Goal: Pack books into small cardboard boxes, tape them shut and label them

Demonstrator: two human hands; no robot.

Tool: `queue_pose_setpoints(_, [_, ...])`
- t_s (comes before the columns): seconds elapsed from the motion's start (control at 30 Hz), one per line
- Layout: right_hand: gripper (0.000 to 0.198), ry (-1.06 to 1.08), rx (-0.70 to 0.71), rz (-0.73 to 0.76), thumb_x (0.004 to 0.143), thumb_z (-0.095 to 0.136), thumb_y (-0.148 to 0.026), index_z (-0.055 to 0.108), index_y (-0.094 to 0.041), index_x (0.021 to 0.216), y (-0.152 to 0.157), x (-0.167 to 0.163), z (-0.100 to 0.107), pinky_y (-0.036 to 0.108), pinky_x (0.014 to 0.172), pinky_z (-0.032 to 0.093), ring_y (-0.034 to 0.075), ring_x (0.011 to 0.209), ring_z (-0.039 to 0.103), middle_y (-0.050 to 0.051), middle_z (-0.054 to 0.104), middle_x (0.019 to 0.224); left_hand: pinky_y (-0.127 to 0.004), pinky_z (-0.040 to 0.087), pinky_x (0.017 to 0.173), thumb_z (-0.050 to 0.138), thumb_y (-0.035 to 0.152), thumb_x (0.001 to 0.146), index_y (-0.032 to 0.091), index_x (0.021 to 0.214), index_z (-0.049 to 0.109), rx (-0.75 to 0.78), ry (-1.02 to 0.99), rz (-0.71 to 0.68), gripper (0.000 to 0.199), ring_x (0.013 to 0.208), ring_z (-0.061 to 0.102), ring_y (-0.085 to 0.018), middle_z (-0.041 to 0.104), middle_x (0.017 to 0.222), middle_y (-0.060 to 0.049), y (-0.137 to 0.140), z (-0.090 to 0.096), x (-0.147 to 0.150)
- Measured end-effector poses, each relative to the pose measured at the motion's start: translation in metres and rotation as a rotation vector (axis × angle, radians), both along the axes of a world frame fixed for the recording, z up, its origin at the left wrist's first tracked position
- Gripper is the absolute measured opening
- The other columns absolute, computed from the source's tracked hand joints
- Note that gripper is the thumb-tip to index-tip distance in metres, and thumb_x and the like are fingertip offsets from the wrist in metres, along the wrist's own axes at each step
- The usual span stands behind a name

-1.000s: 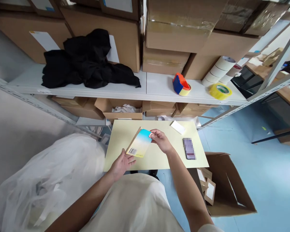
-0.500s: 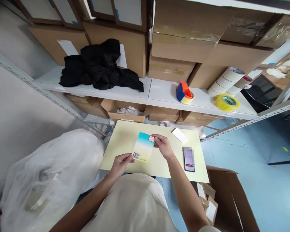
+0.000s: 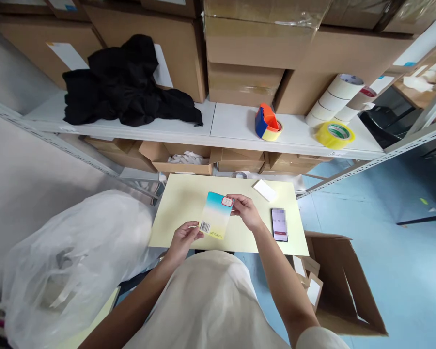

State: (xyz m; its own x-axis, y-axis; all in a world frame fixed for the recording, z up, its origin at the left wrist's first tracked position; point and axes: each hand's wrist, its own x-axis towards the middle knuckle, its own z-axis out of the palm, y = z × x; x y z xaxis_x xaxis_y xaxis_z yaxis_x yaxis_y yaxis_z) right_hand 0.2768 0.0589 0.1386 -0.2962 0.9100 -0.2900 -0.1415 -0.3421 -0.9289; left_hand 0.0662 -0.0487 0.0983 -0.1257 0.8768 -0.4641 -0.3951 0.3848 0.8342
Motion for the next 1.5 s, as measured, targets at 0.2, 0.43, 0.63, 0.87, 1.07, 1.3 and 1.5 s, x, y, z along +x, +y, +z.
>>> queue_pose_setpoints(0.2, [0.06,0.09,0.13,0.143,0.056,0.08,-0.047,0.063,-0.029,0.111,0.008,-0.015,0.0,0.038,0.087,0.048,0.025,0.108,0.058,0.007,0.062,0.119,-0.023,0.047,0.061,0.083,0.034,0.054,0.014,0.081,0.066,-0.125,-0.255,-0.086,0.037,0.053,0.057,-0.007,0.064,0.063,0.001,-0.001,0.011,0.008])
queue_pose_setpoints(0.43, [0.034,0.122,-0.022,0.105,0.061,0.078,-0.042,0.065,-0.023,0.086,0.008,-0.029,-0.006,0.03,0.068,0.053,0.013,0.071,0.062,0.0,0.065,0.084,-0.031,0.05,0.073,0.08,0.035,0.057,0.017,0.088,0.065,-0.24,-0.262,-0.208,0.039,0.075,0.067,-0.019,0.071,0.085,-0.009,-0.004,0.012,0.015])
queue_pose_setpoints(0.63, [0.034,0.024,-0.019,0.092,0.061,0.078,-0.041,0.067,-0.021,0.085,0.017,-0.018,-0.003,0.026,0.061,0.053,0.012,0.068,0.06,-0.001,0.064,0.079,-0.04,0.05,0.082,0.07,0.051,0.064,0.019,0.096,0.064,-0.087,-0.195,-0.035,0.045,0.095,0.066,-0.027,0.069,0.105,-0.01,0.0,0.011,-0.014])
queue_pose_setpoints(0.87, [0.037,-0.042,-0.009,0.036,0.06,0.077,-0.041,0.068,-0.02,0.089,0.017,-0.023,-0.003,0.027,0.059,0.05,0.011,0.064,0.057,-0.001,0.064,0.076,-0.029,0.051,0.068,0.071,0.046,0.067,0.016,0.076,0.068,0.091,0.243,-0.142,0.031,0.066,0.066,-0.017,0.07,0.075,-0.004,0.009,0.018,-0.022])
queue_pose_setpoints(1.07, [0.053,0.041,-0.044,0.005,0.059,0.079,-0.039,0.061,-0.023,0.107,0.008,-0.03,-0.004,0.026,0.062,0.05,0.01,0.065,0.059,-0.002,0.064,0.078,-0.029,0.054,0.07,0.073,0.042,0.066,0.016,0.079,0.07,0.06,0.085,-0.01,0.029,0.064,0.066,-0.014,0.071,0.079,-0.004,0.011,0.008,-0.017])
queue_pose_setpoints(1.3, [0.038,-0.138,-0.068,0.191,0.068,0.071,-0.046,0.062,-0.017,0.091,-0.016,-0.036,-0.016,0.025,0.056,0.049,0.012,0.06,0.061,0.001,0.062,0.072,-0.033,0.054,0.078,0.072,0.045,0.067,0.015,0.087,0.071,0.045,0.114,-0.013,0.036,0.073,0.067,-0.017,0.072,0.088,-0.007,0.015,0.001,-0.023])
queue_pose_setpoints(1.5, [0.029,-0.203,-0.061,0.171,0.072,0.066,-0.043,0.058,-0.017,0.08,-0.019,-0.06,-0.044,0.026,0.056,0.05,0.009,0.056,0.056,-0.001,0.058,0.073,-0.031,0.053,0.077,0.063,0.046,0.074,0.018,0.112,0.064,0.022,0.352,-0.09,0.047,0.086,0.066,-0.02,0.069,0.096,-0.007,0.022,-0.014,-0.05])
